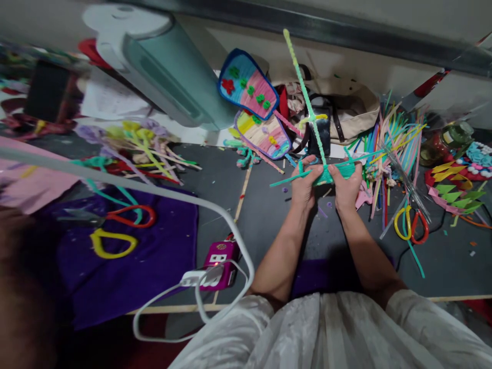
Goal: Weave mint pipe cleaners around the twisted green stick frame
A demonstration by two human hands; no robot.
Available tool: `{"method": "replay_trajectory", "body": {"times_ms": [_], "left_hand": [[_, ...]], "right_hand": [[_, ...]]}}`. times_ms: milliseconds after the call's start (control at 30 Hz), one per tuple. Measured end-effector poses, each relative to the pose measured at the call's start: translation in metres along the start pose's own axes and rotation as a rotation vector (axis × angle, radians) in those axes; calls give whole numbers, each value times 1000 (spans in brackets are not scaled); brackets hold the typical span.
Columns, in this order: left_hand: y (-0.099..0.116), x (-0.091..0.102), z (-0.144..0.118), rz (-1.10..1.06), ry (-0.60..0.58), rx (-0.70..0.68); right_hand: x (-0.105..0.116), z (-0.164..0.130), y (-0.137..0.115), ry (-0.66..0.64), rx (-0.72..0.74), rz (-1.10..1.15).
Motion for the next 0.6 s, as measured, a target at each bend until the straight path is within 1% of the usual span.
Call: {"method": "replay_trajectory", "body": {"times_ms": [200,400,600], "left_hand": [[3,6,1,13,71,-28],[0,3,0,3,68,-2],[-5,2,2,20,53,36]], "right_hand": [[-4,-3,3,-6,-55,21],[-1,1,2,3,-73,56],[1,4,2,51,-172,164]]}}
Point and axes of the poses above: each hand's wrist, its own z-axis towards the middle knuckle, its own x-axis out of the back of the hand, y = z × x, the point moved 6 cm from there along z, towards the middle knuckle, and after that the axes turned 1 degree about -z, right-handed, at the moved point
